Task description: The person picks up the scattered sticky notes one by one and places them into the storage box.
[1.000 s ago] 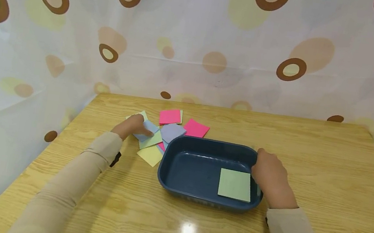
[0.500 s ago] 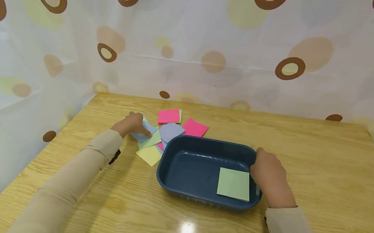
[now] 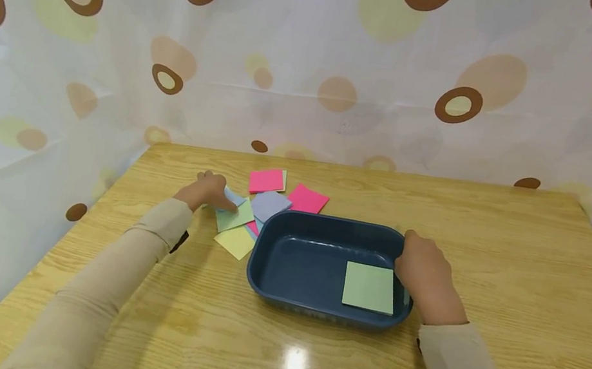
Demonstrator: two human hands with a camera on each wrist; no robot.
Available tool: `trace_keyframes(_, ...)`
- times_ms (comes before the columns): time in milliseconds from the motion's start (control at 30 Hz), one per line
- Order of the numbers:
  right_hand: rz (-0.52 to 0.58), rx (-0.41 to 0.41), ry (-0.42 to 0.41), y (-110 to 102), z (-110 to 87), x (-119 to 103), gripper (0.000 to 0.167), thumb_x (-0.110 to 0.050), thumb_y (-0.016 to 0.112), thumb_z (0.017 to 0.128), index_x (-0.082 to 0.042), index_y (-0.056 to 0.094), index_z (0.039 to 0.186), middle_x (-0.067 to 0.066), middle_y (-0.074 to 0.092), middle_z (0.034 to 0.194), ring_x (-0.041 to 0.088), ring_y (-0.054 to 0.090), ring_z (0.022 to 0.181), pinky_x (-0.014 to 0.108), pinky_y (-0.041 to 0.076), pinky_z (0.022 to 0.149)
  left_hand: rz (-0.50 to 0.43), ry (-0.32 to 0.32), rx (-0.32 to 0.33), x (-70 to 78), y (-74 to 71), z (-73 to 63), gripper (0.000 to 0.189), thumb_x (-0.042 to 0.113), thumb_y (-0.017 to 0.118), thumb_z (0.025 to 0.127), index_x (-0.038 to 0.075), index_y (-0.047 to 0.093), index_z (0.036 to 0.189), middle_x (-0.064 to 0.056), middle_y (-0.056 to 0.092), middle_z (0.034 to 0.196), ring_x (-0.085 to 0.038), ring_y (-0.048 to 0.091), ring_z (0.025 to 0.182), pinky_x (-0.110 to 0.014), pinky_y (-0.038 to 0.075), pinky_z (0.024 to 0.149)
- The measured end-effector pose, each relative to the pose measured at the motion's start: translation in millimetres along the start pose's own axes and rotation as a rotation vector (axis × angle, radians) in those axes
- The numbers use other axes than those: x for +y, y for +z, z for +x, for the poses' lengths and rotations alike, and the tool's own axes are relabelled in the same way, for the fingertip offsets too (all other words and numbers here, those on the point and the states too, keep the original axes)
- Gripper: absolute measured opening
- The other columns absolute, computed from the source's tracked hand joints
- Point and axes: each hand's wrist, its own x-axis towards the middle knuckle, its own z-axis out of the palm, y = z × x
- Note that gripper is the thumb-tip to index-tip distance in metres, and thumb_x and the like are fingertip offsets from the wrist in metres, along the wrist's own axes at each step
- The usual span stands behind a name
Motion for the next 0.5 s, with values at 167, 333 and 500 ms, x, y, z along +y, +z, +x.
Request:
trace_keyframes(167,0.002,0.000,-0.001,-1.2,0.8,1.1,0.042,0.002,0.056,0.088,0.024,0.041,0.120,0.043,0.054,0.106,0.044,0.062,0.079,0.045,0.051,0.059,0.044,0.016,-0.002,3.4,-5.2,-2.6,0.038,0.032,0.071,0.084,0.000,0.060,0.101,-0.025,0.049,0.117,-0.038,0.041,0.108,-0.048,0.043,0.087)
trace_keyframes(333,-0.004,0.006,-0.011,-0.6,0.9,1.6,0.040,0.002,0.057,0.088,0.024,0.043,0.119,0.042,0.055,0.104,0.043,0.062,0.078,0.045,0.051,0.059,0.050,0.085,0.064,17.8,-15.4,-8.8,0.034,0.032,0.071,0.083,0.001,0.058,0.090,-0.019,0.053,0.105,-0.037,0.042,0.105,-0.045,0.041,0.085)
trace_keyframes(500,-0.010,0.013,-0.017,0.3,1.6,0.8,0.040,0.002,0.058,0.087,0.024,0.043,0.118,0.041,0.056,0.101,0.041,0.062,0.076,0.046,0.051,0.060,0.109,0.221,0.109,55.2,-29.7,-27.1,0.034,0.034,0.070,0.082,0.004,0.053,0.078,-0.010,0.051,0.086,-0.032,0.048,0.100,-0.043,0.039,0.087)
